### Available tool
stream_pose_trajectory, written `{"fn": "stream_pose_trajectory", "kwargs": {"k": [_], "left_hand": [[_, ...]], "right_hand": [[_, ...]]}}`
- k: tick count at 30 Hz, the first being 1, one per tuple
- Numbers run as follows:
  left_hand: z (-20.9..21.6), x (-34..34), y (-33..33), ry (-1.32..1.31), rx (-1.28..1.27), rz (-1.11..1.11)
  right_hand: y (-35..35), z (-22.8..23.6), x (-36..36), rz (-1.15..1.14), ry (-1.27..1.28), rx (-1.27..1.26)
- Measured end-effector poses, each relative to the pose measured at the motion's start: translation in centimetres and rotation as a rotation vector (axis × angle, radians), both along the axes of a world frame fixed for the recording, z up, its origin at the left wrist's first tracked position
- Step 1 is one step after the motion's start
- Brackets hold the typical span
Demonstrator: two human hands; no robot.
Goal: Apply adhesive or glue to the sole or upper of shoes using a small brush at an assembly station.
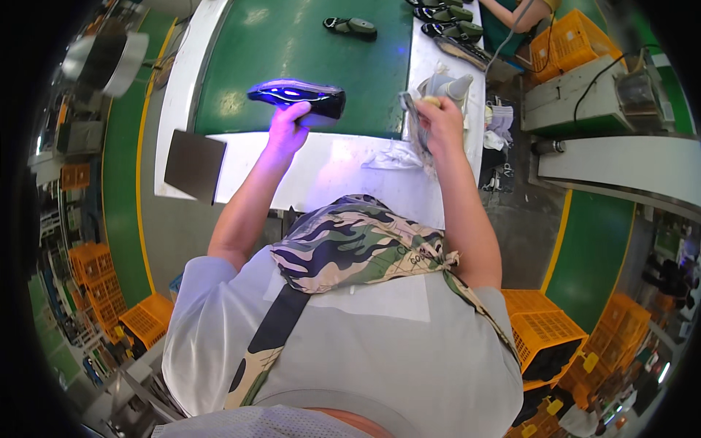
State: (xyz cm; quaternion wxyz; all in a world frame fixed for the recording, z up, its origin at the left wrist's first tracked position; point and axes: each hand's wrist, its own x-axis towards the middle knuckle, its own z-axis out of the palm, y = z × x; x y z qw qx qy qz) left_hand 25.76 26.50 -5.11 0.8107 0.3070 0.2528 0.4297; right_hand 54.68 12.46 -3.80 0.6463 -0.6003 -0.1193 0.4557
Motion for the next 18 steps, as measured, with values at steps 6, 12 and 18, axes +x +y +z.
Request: {"fn": "stream_pose_trajectory", "kwargs": {"k": [6,12,18], "left_hand": [[5.8,-5.7,-4.0,1.01,1.611,0.405],[10.4,-9.6,-9.4,0.975,1.695,0.495],[11.3,-11.7,-12.7,1.063,1.699,0.567]], "right_hand": [[5.4,-0.1,-3.7,0.256,-0.17,0.083],[6.6,6.4,-12.4,0.577,-0.069,0.422],[6.0,8.0,-16.9,0.735,-0.047,0.55]]}}
